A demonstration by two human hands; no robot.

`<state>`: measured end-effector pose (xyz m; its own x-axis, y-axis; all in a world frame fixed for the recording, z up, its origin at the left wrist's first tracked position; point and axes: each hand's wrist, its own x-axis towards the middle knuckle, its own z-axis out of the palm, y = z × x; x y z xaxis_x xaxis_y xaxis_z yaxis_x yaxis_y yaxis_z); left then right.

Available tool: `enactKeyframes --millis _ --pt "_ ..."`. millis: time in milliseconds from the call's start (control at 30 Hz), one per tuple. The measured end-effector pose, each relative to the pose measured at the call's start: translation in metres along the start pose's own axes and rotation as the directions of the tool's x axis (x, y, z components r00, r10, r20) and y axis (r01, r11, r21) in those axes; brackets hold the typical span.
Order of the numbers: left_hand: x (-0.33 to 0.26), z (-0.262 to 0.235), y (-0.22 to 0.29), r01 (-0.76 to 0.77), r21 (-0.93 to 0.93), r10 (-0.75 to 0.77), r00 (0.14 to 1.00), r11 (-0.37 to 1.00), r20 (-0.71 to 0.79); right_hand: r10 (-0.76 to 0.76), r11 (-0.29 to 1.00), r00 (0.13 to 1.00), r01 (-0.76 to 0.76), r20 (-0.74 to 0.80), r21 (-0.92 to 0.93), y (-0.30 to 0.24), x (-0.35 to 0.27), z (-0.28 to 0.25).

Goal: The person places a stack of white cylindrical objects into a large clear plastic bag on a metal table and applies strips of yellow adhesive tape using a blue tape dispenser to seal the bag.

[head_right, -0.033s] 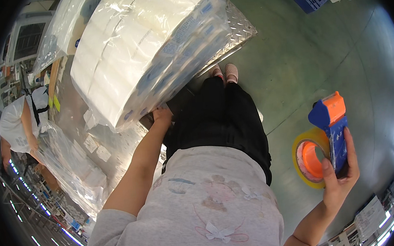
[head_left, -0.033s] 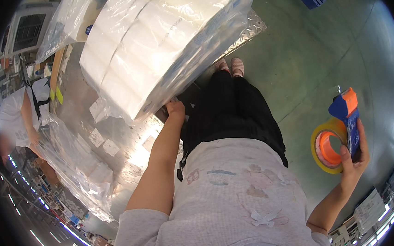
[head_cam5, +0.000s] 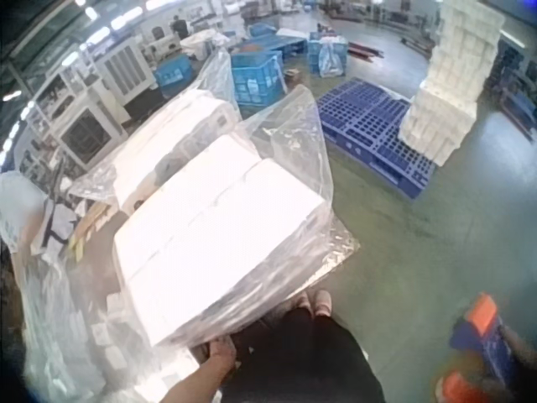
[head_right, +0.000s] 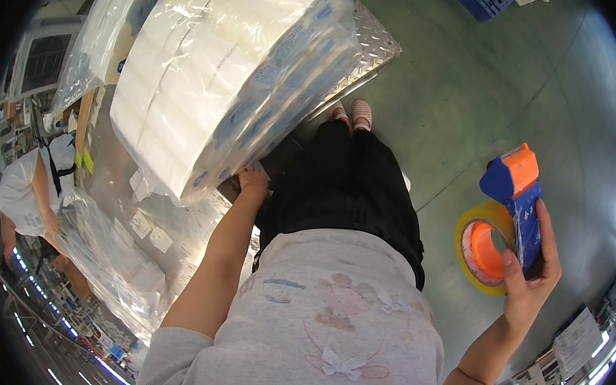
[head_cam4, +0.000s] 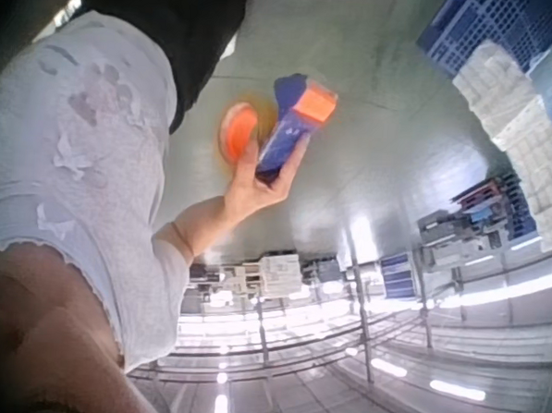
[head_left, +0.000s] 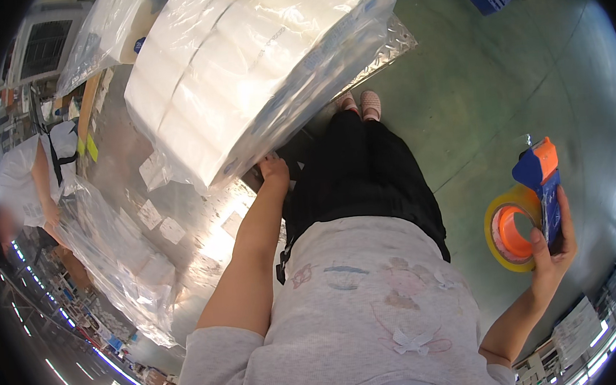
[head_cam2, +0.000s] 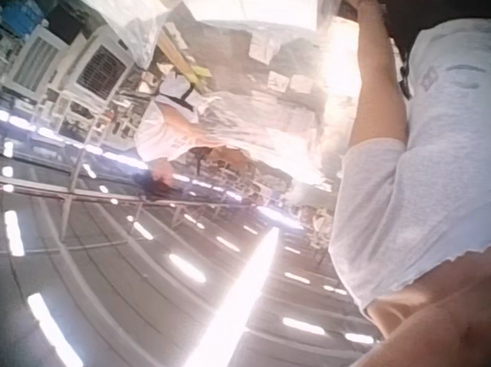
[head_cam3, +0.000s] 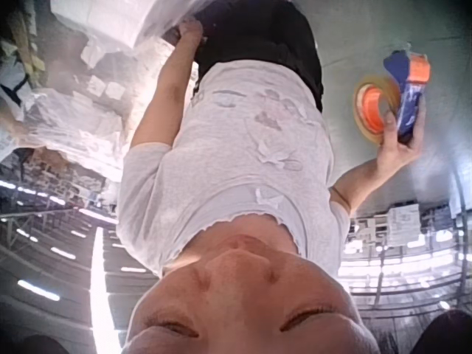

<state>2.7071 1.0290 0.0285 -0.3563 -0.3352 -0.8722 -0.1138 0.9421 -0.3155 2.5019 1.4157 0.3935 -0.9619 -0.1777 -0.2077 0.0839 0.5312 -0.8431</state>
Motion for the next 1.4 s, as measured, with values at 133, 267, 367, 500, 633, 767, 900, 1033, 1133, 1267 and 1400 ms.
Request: enactKeyframes --millis 133,267,367,500,633,767,900,1033,1133,1267,1400 --pt "0.005 0.010 0.001 0.006 0.083 -0.007 1.000 0.997 0.017 -0.016 1.000 0.999 0.017 0.033 -0.012 -0.002 0.001 0.001" --pt "-0.004 -0.005 0.010 -0.049 0.167 0.034 0.995 0.985 0.094 -0.031 0.999 0.999 0.032 0.042 -0.014 -0.004 0.003 0.006" --pt "-0.007 -0.007 0.016 -0.214 0.309 0.161 0.969 0.927 0.187 -0.024 1.000 0.998 0.025 0.059 -0.016 -0.006 0.005 0.008" --pt "0.017 0.030 0.026 -0.152 0.059 0.144 0.983 0.987 0.118 -0.013 1.000 0.997 0.014 0.072 -0.011 -0.008 0.006 0.010" --pt "-0.004 0.015 0.022 0.012 0.001 -0.012 0.992 1.000 -0.128 -0.007 1.000 0.996 0.009 0.087 -0.027 -0.012 0.007 0.010" --pt "0.023 0.018 0.019 0.005 -0.112 -0.018 0.993 0.994 -0.118 0.000 0.999 0.997 0.003 0.083 -0.034 -0.016 0.009 0.013" --pt "0.032 -0.016 0.009 -0.091 -0.207 0.092 0.996 0.974 -0.005 0.030 0.997 0.995 -0.022 0.091 -0.080 -0.018 0.009 0.012" --pt "0.058 0.029 0.013 -0.149 0.342 0.209 0.967 0.928 -0.144 0.077 0.996 0.993 -0.074 0.086 -0.042 -0.018 0.008 0.010" --pt "0.019 -0.030 0.004 -0.248 0.075 0.232 0.957 0.966 0.173 0.058 0.997 0.996 -0.054 0.070 -0.053 -0.017 0.010 0.014" --pt "-0.002 -0.039 0.003 -0.246 0.044 0.229 0.945 0.968 0.232 0.038 0.999 0.994 -0.034 0.107 -0.037 -0.020 0.015 0.025" --pt "-0.001 -0.003 0.008 -0.080 0.047 0.082 0.996 0.996 -0.040 -0.041 0.998 0.991 0.035 0.127 0.054 -0.015 0.016 0.044"
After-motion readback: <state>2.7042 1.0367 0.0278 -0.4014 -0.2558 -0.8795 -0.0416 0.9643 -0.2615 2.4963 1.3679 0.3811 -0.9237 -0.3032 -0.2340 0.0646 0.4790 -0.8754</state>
